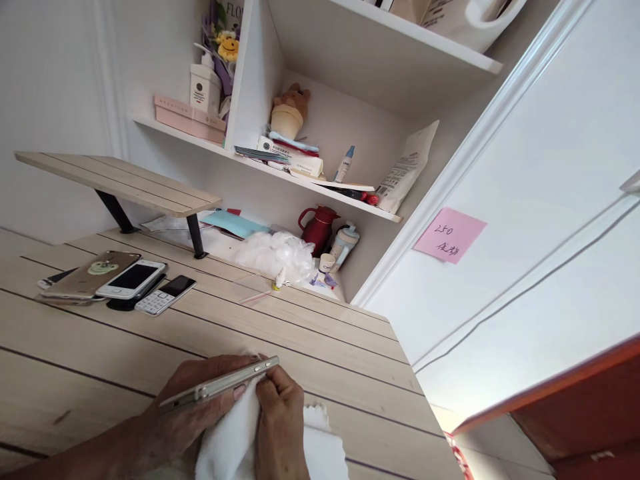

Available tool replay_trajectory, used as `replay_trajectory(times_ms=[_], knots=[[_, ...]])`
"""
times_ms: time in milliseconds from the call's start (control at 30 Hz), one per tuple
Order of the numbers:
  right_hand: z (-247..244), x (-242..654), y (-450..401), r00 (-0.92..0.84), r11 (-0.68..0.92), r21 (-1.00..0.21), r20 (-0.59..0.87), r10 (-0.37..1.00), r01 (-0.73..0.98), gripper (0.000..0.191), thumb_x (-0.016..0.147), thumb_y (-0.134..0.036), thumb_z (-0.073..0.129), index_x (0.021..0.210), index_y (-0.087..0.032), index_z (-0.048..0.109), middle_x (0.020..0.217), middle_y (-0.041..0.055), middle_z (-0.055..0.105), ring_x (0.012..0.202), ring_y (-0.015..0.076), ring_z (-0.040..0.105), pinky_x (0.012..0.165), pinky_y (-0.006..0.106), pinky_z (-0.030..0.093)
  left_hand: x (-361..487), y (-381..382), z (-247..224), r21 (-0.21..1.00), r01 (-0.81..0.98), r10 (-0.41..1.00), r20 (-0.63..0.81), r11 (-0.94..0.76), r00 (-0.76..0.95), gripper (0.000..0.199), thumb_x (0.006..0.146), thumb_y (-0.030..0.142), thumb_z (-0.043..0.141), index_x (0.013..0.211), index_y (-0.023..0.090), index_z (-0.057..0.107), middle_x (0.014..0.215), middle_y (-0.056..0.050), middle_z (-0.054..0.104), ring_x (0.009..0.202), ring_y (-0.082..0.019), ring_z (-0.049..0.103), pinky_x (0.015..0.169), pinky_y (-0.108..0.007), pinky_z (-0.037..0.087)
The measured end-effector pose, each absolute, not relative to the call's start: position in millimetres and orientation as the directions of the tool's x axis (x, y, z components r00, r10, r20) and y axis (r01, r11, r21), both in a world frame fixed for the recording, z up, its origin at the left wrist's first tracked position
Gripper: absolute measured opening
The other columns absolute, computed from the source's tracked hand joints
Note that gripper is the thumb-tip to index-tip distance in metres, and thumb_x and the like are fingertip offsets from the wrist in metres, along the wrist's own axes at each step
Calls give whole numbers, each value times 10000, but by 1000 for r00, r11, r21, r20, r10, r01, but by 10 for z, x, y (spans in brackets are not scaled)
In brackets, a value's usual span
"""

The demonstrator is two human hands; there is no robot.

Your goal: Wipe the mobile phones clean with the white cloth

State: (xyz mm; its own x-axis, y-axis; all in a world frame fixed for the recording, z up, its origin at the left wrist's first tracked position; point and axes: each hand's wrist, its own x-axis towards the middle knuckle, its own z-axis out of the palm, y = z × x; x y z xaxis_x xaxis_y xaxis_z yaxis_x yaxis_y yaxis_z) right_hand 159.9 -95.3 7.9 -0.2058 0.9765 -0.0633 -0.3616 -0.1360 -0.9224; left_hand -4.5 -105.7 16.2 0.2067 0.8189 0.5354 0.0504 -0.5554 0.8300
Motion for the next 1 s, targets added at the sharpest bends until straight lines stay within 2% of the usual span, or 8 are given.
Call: replay_trajectory(times_ms=[100, 233, 300, 400, 500, 667, 833, 1000], knots=[[123, 1630, -946, -76, -116, -927, -95, 993, -357, 414, 782, -322, 789, 1165, -165, 776, 931, 61, 802, 735, 160, 678, 674, 236, 535, -41, -1055, 193, 837, 68, 831, 524, -543, 186, 325, 935, 209, 664, 1242, 268, 752, 1220, -55, 785, 1045, -230, 772, 941, -276, 624], [181, 1676, -927, 92, -111, -917, -158, 983, -384, 579, 666, -394, 888, 1185, -164, 772, 1019, 95, 806, 789, 184, 703, 692, 246, 553, -28, -1064, 220, 869, 49, 862, 480, -493, 160, 255, 936, 243, 672, 1166, 236, 781, 1105, -50, 822, 962, -217, 791, 891, -253, 635], [153, 1660, -929, 53, -126, -901, -163, 985, -416, 568, 684, -392, 886, 1195, -177, 767, 1023, 89, 808, 810, 190, 717, 717, 255, 562, -30, -1072, 215, 873, 33, 865, 475, -486, 161, 261, 942, 254, 665, 1177, 236, 779, 1137, -59, 813, 1020, -229, 777, 951, -281, 617], [73, 1616, -943, -87, -165, -871, -141, 986, -462, 440, 769, -328, 825, 1182, -189, 769, 973, 67, 811, 827, 198, 732, 740, 267, 565, -38, -1081, 205, 884, 0, 869, 460, -468, 179, 311, 961, 261, 643, 1253, 262, 748, 1234, -67, 778, 1112, -245, 746, 1024, -323, 586], [50, 1610, -951, -171, -185, -868, -118, 978, -460, 342, 797, -272, 782, 1121, -164, 786, 895, 63, 801, 785, 202, 732, 721, 281, 565, -30, -1086, 223, 892, -7, 874, 445, -452, 194, 316, 967, 248, 637, 1262, 279, 746, 1270, -61, 761, 1131, -244, 738, 1033, -321, 577], [68, 1652, -939, -70, -180, -853, -167, 983, -489, 476, 771, -284, 815, 1225, -165, 740, 869, 64, 793, 715, 177, 695, 688, 272, 554, -7, -1089, 230, 908, -67, 891, 418, -413, 175, 304, 954, 232, 662, 1238, 287, 757, 1196, -23, 795, 1079, -214, 757, 983, -263, 590], [-15, 1628, -939, -175, -153, -900, -87, 981, -407, 365, 804, -256, 769, 1152, -146, 767, 866, 59, 780, 719, 166, 677, 677, 257, 540, -33, -1079, 139, 907, -8, 896, 417, -421, 149, 360, 961, 206, 655, 1299, 315, 717, 1261, 6, 769, 1114, -181, 738, 1019, -233, 562], [30, 1651, -936, -62, -169, -869, -158, 985, -464, 461, 774, -281, 809, 1213, -158, 738, 862, 65, 784, 694, 166, 670, 633, 247, 528, -40, -1079, 157, 889, -3, 873, 451, -458, 187, 367, 965, 204, 646, 1319, 277, 711, 1287, -17, 757, 1143, -204, 725, 1053, -264, 552]])
